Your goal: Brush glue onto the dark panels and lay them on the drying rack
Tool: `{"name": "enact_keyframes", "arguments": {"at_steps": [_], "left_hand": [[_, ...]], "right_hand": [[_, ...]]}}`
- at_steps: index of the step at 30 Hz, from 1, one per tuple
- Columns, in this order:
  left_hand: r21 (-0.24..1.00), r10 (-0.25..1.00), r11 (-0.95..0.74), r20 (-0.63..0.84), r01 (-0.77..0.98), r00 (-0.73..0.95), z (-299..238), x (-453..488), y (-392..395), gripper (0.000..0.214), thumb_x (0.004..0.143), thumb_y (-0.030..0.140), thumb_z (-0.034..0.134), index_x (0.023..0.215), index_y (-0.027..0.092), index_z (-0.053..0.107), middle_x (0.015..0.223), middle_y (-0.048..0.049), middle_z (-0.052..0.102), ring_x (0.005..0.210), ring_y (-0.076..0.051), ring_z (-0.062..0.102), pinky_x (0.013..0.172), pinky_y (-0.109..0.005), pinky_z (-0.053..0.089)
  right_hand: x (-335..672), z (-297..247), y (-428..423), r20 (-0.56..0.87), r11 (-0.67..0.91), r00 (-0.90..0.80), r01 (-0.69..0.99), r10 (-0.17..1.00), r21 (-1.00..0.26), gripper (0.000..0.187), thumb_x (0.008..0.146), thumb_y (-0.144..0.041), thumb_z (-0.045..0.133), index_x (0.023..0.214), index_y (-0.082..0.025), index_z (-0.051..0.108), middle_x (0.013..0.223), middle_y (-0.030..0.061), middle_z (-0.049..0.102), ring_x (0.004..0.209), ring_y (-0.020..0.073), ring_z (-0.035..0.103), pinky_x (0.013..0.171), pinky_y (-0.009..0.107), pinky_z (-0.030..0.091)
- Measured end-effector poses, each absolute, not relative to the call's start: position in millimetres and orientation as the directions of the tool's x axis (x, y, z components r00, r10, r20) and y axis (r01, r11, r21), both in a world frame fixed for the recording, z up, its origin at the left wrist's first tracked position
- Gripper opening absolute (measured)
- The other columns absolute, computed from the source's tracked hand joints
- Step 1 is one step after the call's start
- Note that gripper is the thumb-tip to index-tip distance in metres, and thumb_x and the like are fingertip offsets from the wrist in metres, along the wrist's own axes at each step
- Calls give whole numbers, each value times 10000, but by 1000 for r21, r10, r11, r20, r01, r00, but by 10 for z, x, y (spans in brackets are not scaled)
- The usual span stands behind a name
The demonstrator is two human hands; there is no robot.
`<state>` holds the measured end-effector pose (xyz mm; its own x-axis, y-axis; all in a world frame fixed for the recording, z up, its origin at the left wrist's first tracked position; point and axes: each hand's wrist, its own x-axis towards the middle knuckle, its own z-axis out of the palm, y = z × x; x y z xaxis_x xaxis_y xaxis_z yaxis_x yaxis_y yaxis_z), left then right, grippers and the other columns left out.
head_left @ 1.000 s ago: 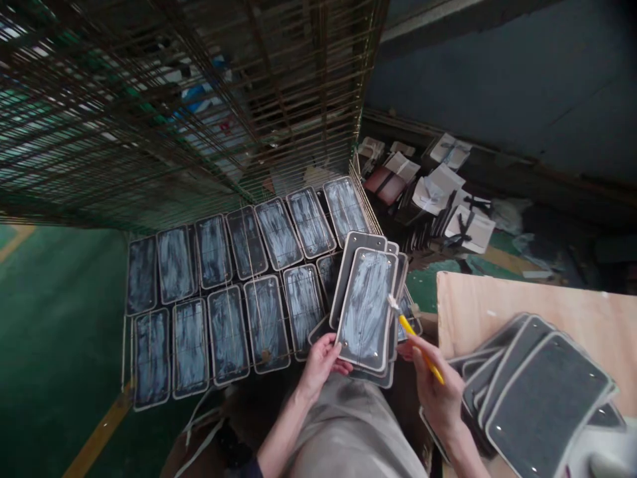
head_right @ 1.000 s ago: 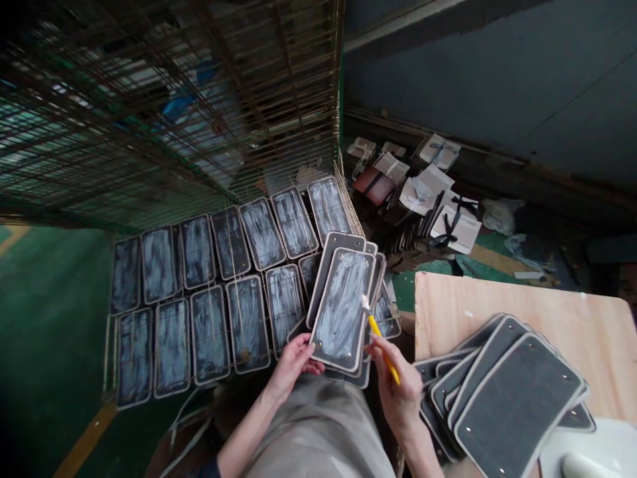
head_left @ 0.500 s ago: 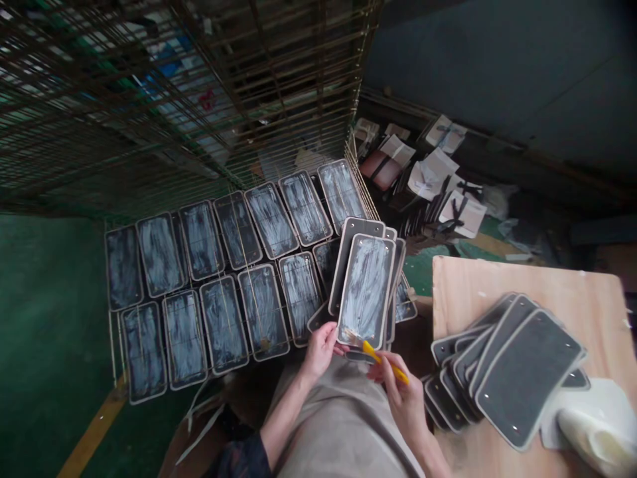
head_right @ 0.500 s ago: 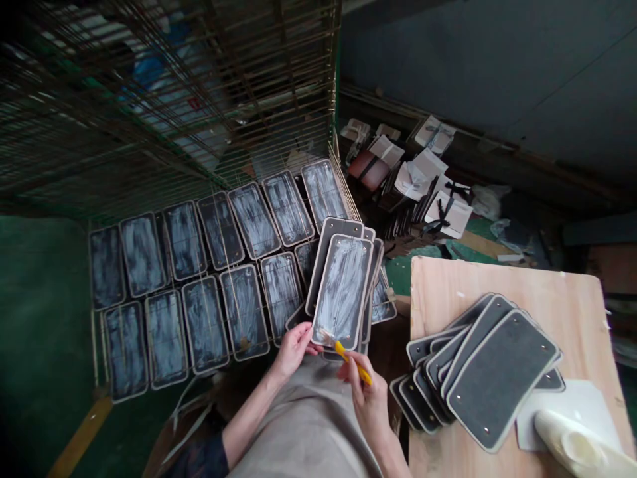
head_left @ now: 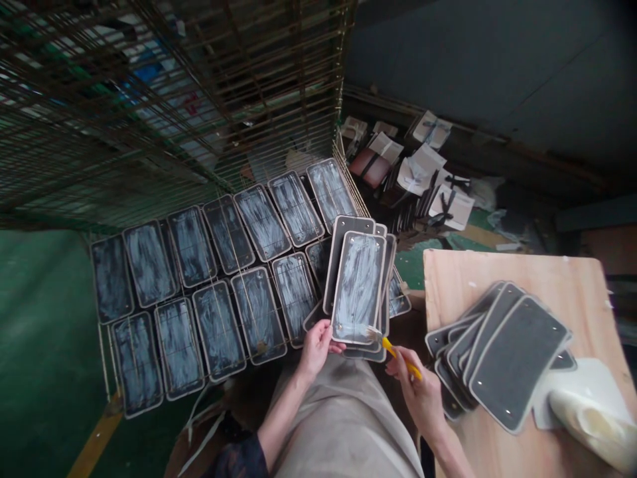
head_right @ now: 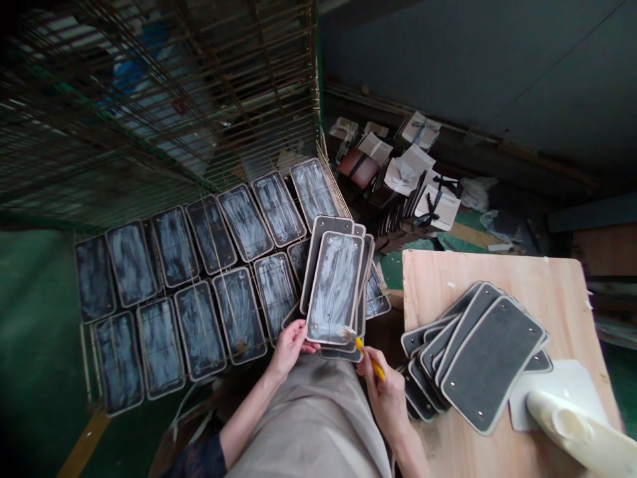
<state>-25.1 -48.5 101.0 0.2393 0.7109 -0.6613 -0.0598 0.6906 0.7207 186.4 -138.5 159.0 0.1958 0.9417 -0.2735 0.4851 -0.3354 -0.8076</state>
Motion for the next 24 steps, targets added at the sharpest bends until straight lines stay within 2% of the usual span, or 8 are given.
{"name": "enact_keyframes", "arguments": {"at_steps": [5, 8, 13, 17, 20, 22, 24], "left_hand": [[713, 701, 697, -655, -76, 284, 1014, -258, -468, 393, 835, 515, 523, 964, 144, 516, 813, -58, 672, 617, -175, 694, 532, -253, 546], [714, 702, 696, -657, -70, 274, 1021, -248, -469, 393, 832, 515, 526, 963, 144, 514, 820, -60, 672, 612, -172, 692, 521, -249, 539], [699, 696, 708, -664, -101, 273, 1023, -202, -495, 375, 849, 506, 506, 963, 149, 496, 844, -64, 671, 639, -185, 697, 555, -282, 560], [701, 705, 701, -653, -130, 278, 1037, -192, -508, 390, 854, 510, 498, 997, 148, 501, 862, -74, 674, 630, -188, 696, 554, -292, 561], [711, 719, 687, -636, -148, 280, 1120, -215, -470, 430, 837, 521, 524, 1052, 150, 500, 814, -67, 680, 599, -192, 691, 534, -291, 554], [722, 734, 671, -615, -167, 290, 1231, -238, -406, 437, 839, 512, 528, 1081, 150, 496, 768, -59, 681, 584, -196, 688, 521, -287, 548], [742, 752, 646, -578, -181, 318, 1381, -264, -306, 418, 858, 486, 514, 1100, 145, 495, 713, -49, 677, 578, -198, 686, 520, -286, 546]], "right_hand": [[1908, 1605, -1243, -110, -218, 226, 538, 968, -814, 207, 948, -243, 460, 1132, -208, 547, 845, 20, 668, 697, 148, 668, 646, 240, 554], [1864, 1571, -1155, -80, -194, 232, 524, 969, -829, 208, 946, -240, 466, 1135, -209, 547, 874, 26, 671, 714, 148, 670, 656, 240, 555], [1761, 1602, -1201, -247, -317, 209, 450, 946, -835, 213, 964, -303, 431, 1106, -193, 544, 796, 25, 640, 679, 149, 658, 620, 232, 550], [1793, 1801, -1235, -368, -446, 276, 320, 888, -836, 223, 954, -357, 444, 1060, -196, 556, 686, 8, 620, 582, 154, 640, 534, 229, 548], [1904, 1870, -1113, -246, -380, 432, 258, 868, -888, 253, 940, -347, 473, 1122, -193, 558, 823, 42, 657, 683, 173, 664, 623, 276, 575], [1978, 1796, -980, -111, -285, 496, 291, 861, -913, 291, 932, -324, 484, 1182, -190, 546, 955, 68, 659, 778, 192, 669, 719, 334, 575], [2022, 1626, -834, 6, -212, 496, 382, 868, -899, 307, 931, -296, 472, 1212, -192, 537, 978, 69, 665, 802, 199, 670, 775, 373, 562]]}}
